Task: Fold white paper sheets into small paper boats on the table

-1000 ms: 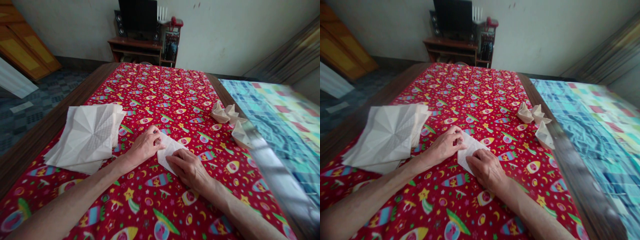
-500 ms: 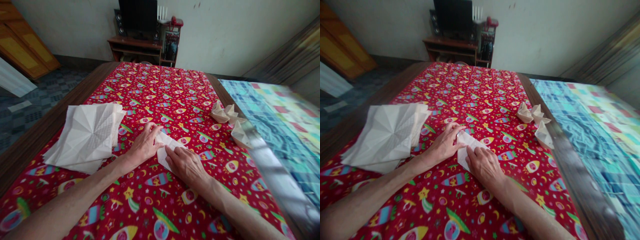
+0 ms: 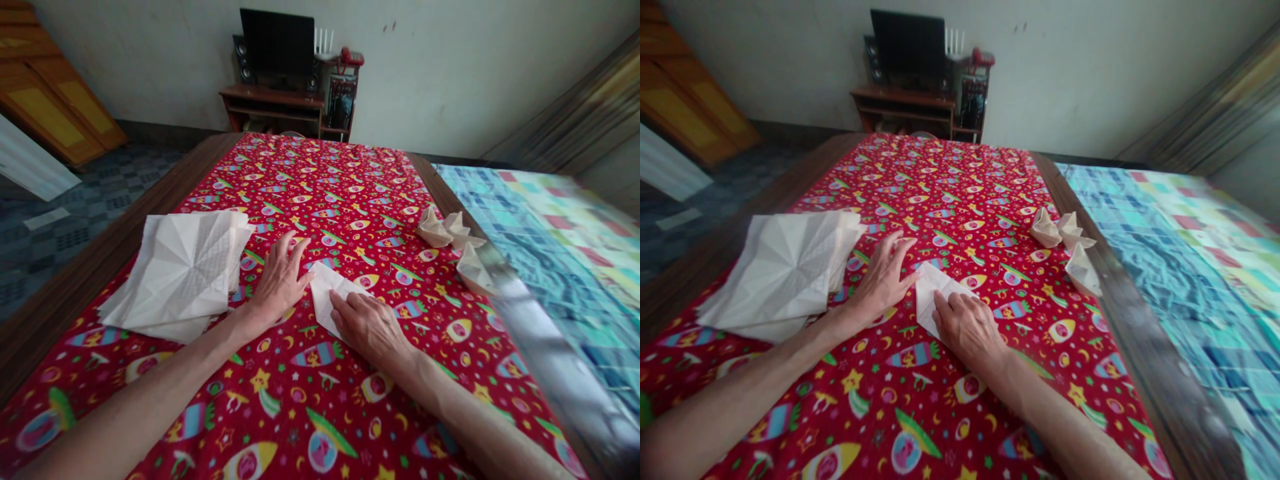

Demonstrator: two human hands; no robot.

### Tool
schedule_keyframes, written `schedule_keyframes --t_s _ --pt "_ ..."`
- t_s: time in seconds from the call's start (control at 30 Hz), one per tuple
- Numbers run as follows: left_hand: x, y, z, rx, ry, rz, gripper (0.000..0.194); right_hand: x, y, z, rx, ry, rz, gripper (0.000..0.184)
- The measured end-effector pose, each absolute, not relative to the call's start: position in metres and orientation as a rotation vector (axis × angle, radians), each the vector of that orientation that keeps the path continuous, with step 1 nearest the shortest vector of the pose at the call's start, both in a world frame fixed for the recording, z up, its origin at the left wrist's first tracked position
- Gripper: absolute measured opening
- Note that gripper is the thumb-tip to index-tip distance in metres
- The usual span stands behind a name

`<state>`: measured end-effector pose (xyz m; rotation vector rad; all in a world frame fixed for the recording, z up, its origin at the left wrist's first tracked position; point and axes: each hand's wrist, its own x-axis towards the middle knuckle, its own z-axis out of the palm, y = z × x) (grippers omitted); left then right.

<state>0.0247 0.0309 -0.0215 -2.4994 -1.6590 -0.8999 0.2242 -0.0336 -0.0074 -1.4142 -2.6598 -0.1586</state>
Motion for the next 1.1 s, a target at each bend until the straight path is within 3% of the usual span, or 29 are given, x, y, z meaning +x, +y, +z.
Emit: schedule_keyframes --t_s 0.27,0.53,0.87,1.1 --pt "0.020 -0.011 -0.012 -2.882 -1.136 -0.501 0.036 0.224 -0.034 -0.003 -1.425 -2.649 -0.130 0.030" --pt "0.006 -0.038 -0.008 -3.000 -1.140 -0.266 0.043 0.224 -0.034 -0.003 -1.401 -2.647 -0.115 0.032" --pt "0.011 -0.007 -0.005 -2.899 -1.284 -0.381 0.040 0.224 -0.034 -0.005 -1.415 -2.645 -0.149 0.029" --pt "0.007 -0.040 -0.006 -3.004 -1.148 -0.391 0.044 0.222 -0.033 -0.006 -1.402 -2.636 -0.130 0.030"
